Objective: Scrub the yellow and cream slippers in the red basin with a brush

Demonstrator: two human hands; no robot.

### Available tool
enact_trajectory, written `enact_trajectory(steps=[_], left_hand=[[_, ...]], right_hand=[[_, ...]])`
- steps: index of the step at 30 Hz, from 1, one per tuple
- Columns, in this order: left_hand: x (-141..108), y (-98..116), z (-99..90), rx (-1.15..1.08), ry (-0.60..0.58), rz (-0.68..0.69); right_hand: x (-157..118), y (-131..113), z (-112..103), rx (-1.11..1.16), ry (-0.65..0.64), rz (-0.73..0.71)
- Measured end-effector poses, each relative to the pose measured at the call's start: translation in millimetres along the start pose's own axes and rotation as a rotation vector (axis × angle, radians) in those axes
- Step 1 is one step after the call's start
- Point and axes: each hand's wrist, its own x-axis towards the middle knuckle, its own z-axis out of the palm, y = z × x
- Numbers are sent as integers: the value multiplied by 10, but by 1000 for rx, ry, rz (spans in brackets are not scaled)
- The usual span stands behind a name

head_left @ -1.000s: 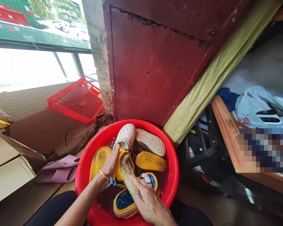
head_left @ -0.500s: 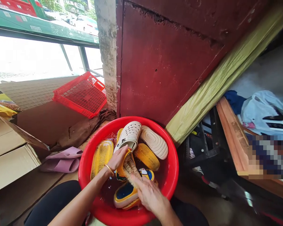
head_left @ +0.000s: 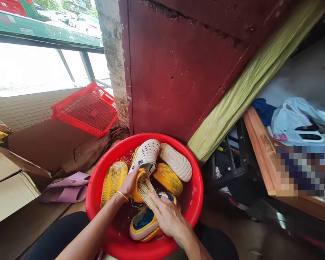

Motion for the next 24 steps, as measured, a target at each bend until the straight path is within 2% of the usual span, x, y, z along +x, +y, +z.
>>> enact_trajectory(steps=[4, 6, 9, 12, 16, 20, 22, 24], left_hand=[[16, 68, -41, -278, -43, -142], [24, 74, -50, -303, -25, -145], [35, 39, -36, -102, 34, -1], [43, -16, -21, 90, 94, 105], [52, -97, -53, 207, 103, 96], [118, -214, -119, 352, 127, 55], [185, -290, -149, 416, 142, 43], [256, -373, -172, 475, 148, 40]], right_hand=[[92, -54, 146, 22, 87, -6], [123, -105, 198, -19, 96, 33], [166, -150, 204, -98, 70, 106], [212, -127, 120, -86, 19, 99], [197, -54, 11, -19, -88, 33], [-8, -26, 12, -105, -162, 139], [-138, -2, -20, -101, -167, 193], [-248, 49, -114, 7, -135, 166]])
